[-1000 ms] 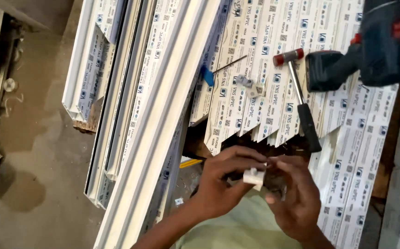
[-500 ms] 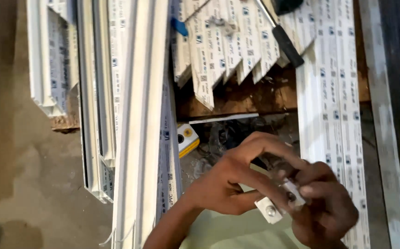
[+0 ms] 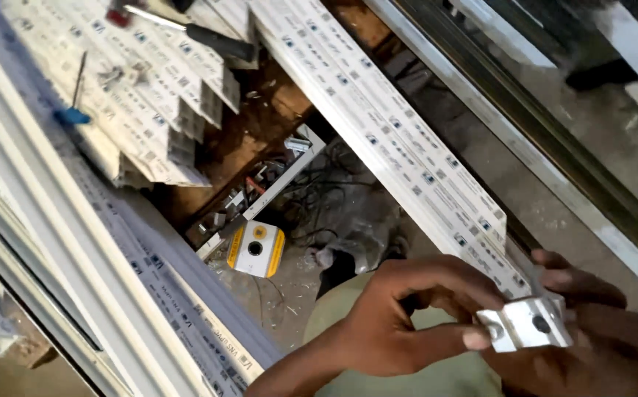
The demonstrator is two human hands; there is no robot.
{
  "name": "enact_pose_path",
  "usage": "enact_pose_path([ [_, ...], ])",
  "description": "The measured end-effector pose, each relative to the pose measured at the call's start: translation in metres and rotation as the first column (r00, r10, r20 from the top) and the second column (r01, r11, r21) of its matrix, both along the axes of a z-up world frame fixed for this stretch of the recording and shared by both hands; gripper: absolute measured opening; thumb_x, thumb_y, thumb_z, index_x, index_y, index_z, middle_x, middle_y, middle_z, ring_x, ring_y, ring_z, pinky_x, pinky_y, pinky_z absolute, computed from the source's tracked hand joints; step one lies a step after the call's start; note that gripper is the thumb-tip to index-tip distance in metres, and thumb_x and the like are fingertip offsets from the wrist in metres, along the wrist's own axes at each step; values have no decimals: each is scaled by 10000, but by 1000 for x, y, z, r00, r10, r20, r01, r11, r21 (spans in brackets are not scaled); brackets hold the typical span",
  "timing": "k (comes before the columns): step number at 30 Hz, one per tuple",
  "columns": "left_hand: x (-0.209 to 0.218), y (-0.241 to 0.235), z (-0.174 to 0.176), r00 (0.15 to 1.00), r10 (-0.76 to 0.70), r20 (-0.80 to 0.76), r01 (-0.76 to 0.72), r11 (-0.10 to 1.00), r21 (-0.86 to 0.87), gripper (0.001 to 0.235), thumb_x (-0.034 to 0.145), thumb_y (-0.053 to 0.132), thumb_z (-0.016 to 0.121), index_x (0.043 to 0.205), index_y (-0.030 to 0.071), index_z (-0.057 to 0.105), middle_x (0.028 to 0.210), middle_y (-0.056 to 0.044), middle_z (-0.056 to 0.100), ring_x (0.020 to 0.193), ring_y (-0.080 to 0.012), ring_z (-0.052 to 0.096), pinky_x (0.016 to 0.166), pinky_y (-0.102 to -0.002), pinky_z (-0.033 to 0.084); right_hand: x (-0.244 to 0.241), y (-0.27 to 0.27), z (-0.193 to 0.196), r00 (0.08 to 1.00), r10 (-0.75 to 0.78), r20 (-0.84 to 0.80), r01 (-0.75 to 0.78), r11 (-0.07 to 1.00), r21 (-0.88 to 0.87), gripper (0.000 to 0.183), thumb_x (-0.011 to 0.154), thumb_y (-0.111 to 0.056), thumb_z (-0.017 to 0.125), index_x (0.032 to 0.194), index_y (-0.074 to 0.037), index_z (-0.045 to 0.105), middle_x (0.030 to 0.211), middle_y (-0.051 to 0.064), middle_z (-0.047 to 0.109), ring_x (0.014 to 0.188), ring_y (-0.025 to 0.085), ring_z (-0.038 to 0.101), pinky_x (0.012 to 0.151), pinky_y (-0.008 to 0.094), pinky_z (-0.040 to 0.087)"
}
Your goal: The person assembles uPVC window frame components, attaches brackets, and uses a hammer and drill.
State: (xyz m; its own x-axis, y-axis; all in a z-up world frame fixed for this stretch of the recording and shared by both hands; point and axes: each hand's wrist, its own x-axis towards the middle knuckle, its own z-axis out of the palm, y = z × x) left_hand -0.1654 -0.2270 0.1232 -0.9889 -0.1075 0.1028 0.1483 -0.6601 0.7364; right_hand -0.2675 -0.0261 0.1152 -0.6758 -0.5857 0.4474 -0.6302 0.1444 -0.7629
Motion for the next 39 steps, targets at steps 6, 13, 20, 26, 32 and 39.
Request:
enact_pose_path([
  [6, -52, 75, -4, 951, -275, 143, 286, 956, -69, 226, 1069, 87, 770, 1264, 14, 683, 1140, -85, 673, 1019, -132, 653, 938, -307, 553, -8, 85, -19, 955, -294, -49, 292, 955, -52, 426, 998, -212, 715, 1306, -219, 420, 1284, -2, 428, 1229, 168, 576, 1111, 499, 513],
  [13, -120, 178, 11, 792, -452, 411, 533, 839, -105, 291, 935, -6, 754, 1205, 2, 646, 1119, -67, 694, 1082, -141, 682, 1016, -324, 554, -20, 167, -34, 872, -467, 149, 490, 823, -287, 453, 895, -191, 774, 1218, -180, 456, 1284, 60, 505, 1222, 268, 656, 1063, 542, 562],
  [20, -147, 243, 15, 692, -502, 518, 650, 746, -145, 264, 847, -45, 741, 1082, -1, 627, 1034, -85, 693, 1040, -141, 700, 979, -316, 571, -23, 223, -44, 833, -489, 258, 553, 738, -387, 548, 841, -211, 837, 1186, -134, 418, 1236, 100, 532, 1155, 290, 690, 1021, 541, 588],
  [26, -144, 253, 18, 701, -542, 463, 685, 693, -227, 235, 831, -62, 747, 1027, -2, 631, 1009, -81, 697, 984, -135, 717, 915, -296, 597, 2, 225, -53, 788, -543, 290, 612, 637, -469, 535, 856, -186, 847, 1171, -143, 417, 1221, 97, 549, 1137, 257, 686, 1016, 524, 643],
  [32, -143, 241, 20, 715, -586, 380, 698, 622, -354, 248, 826, -43, 781, 1039, -8, 658, 954, -77, 712, 892, -107, 721, 789, -261, 595, 23, 201, -53, 730, -552, 404, 679, 518, -520, 445, 922, -170, 822, 1172, -138, 455, 1217, 103, 564, 1143, 241, 678, 1001, 482, 638],
  [39, -127, 215, -12, 752, -590, 294, 659, 660, -361, 265, 920, 4, 763, 1170, 6, 673, 1041, -64, 722, 946, -85, 699, 865, -240, 595, 35, 203, -65, 709, -620, 336, 705, 604, -372, 454, 897, -194, 806, 1166, -151, 443, 1176, 95, 575, 1090, 258, 687, 1009, 485, 620],
])
